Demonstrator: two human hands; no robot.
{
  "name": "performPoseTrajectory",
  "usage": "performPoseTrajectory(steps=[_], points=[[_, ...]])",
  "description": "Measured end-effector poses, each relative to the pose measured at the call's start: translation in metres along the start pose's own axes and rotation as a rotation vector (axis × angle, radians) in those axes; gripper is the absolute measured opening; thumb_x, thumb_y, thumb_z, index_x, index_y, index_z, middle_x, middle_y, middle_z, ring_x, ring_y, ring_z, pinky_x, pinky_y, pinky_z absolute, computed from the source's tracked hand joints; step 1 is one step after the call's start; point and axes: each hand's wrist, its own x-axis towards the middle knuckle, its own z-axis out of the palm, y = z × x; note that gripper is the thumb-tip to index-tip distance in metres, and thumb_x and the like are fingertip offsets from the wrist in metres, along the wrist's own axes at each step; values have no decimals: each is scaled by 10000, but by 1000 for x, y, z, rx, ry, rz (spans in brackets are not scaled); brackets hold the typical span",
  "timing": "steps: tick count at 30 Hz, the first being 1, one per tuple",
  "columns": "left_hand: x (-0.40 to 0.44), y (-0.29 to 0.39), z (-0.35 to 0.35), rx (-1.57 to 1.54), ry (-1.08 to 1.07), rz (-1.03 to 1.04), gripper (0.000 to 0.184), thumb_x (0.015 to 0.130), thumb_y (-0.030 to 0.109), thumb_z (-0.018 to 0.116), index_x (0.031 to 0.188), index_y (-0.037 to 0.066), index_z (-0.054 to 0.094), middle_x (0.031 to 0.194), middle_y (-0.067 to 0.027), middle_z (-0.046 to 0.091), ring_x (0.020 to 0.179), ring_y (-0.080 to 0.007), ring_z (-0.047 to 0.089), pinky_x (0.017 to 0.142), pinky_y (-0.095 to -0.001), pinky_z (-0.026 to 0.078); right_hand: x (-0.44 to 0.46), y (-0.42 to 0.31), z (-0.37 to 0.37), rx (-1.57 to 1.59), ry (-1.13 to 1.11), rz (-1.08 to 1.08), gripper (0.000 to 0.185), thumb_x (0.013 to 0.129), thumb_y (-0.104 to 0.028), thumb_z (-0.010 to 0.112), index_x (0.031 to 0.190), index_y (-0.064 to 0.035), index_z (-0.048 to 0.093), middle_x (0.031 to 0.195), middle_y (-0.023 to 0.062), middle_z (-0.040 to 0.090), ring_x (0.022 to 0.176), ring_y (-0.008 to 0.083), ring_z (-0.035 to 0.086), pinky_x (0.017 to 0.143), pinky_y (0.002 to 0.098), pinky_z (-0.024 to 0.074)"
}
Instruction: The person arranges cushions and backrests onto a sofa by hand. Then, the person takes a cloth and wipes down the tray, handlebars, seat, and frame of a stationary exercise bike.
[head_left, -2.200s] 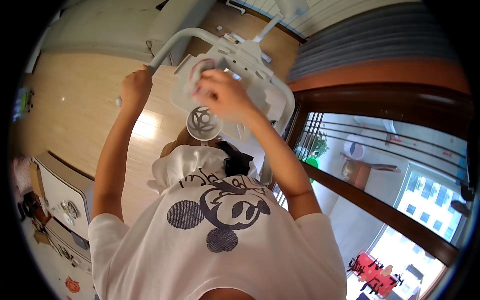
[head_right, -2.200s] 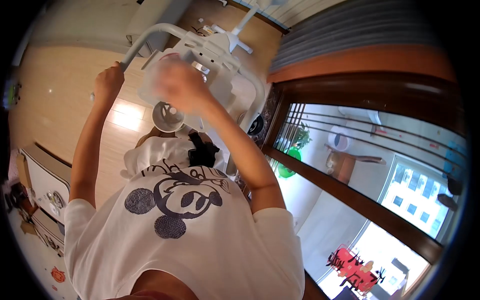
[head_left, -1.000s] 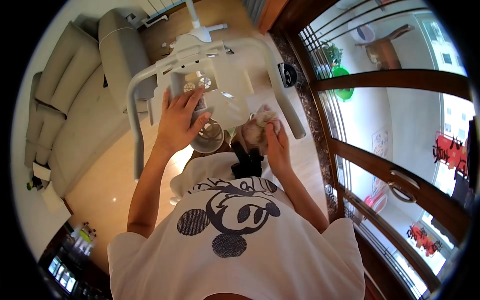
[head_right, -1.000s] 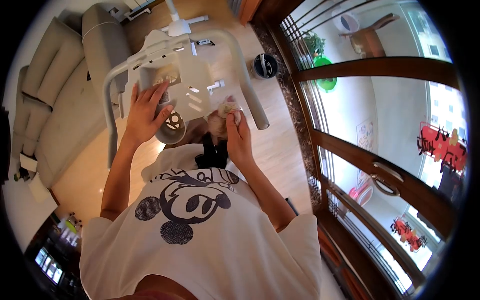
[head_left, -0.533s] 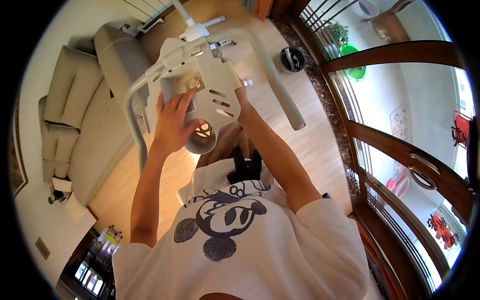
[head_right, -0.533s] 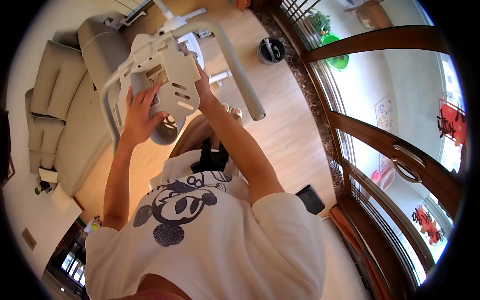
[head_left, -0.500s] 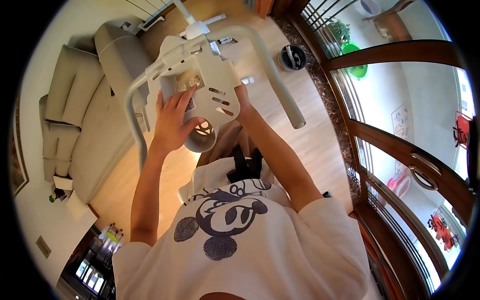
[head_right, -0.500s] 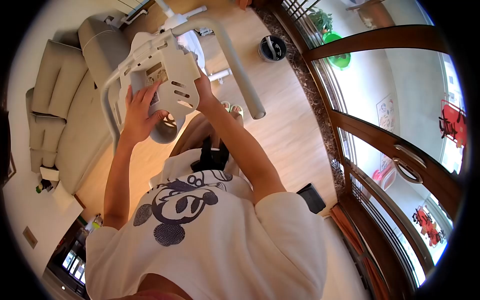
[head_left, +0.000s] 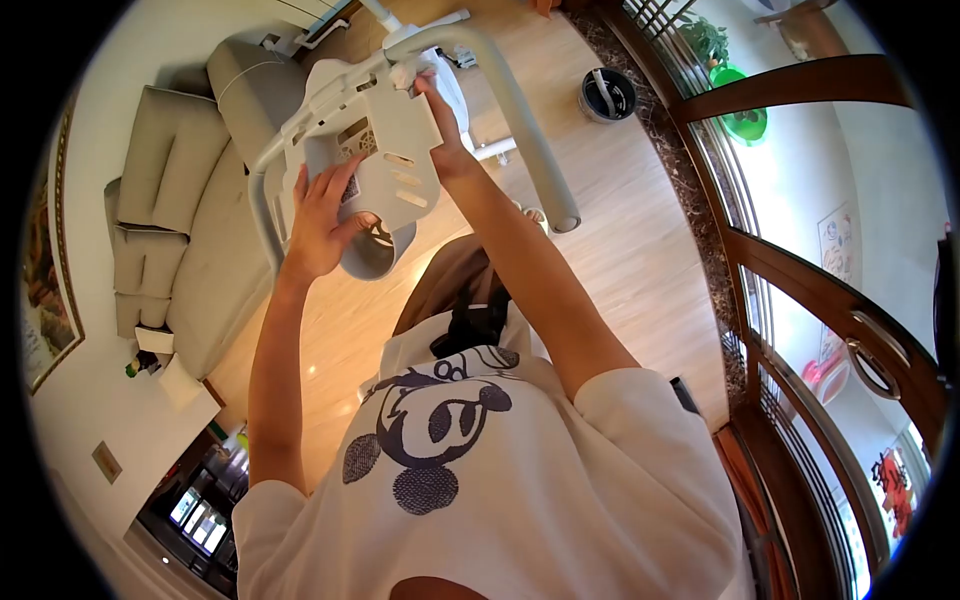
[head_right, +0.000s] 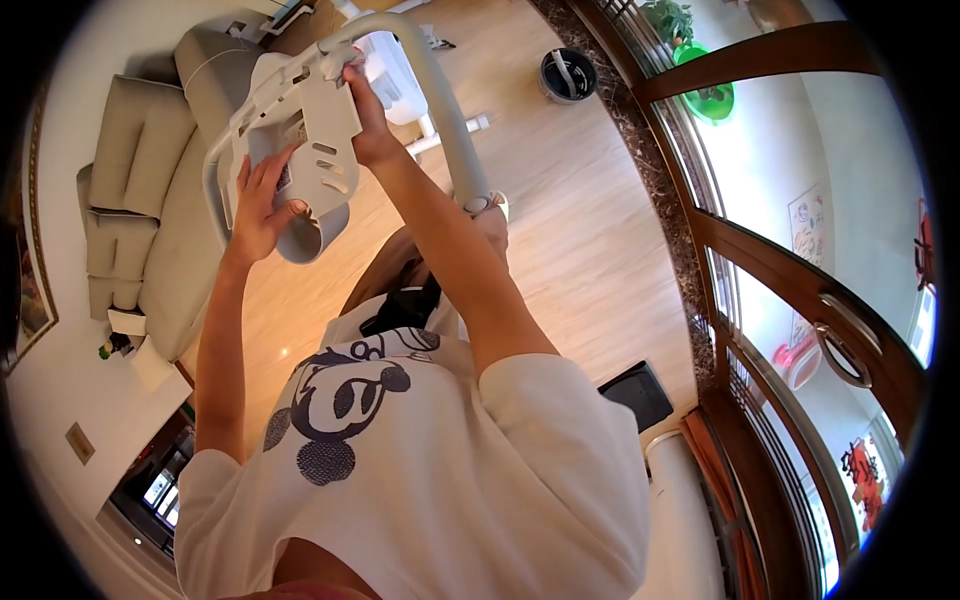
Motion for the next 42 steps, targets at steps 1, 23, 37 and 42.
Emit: performPoseTrajectory(steps=[1, 23, 37, 42], points=[[0, 0, 1, 3, 4, 0, 744, 863, 465, 647, 1473, 108, 413, 1311, -141, 552, 1287, -327, 472, 1195, -543, 68, -22, -5, 22, -103, 38, -70, 331, 1021, -291, 477, 1238, -65, 583, 1075, 53, 658, 986, 159, 648, 900, 314, 517], [-1, -12, 10, 1, 47, 56, 713, 876, 458, 669, 1474, 162, 417, 1287, -113, 564, 1251, -293, 485, 1173, -574, 79, -116, 5, 38, -571, 210, 219, 217, 983, -206, 510, 1100, -42, 592, 992, 22, 639, 895, 103, 605, 744, 260, 495], [-23, -61, -3, -189, 56, 560, 569, 993, 401, 519, 1488, 138, 420, 1444, -220, 440, 1326, -402, 409, 1165, -507, 210, -157, 60, 86, -739, 497, -236, 333, 1024, -302, 472, 1228, -52, 554, 1100, 9, 597, 989, 83, 534, 874, 227, 416], [-32, -83, -6, -118, 65, 678, 550, 1004, 357, 473, 1512, 161, 400, 1490, -277, 376, 1363, -442, 365, 1142, -519, 240, -208, 100, 98, -789, 610, -396, 494, 1068, -405, 387, 1415, -58, 445, 1305, 68, 563, 1147, 169, 569, 931, 320, 483]])
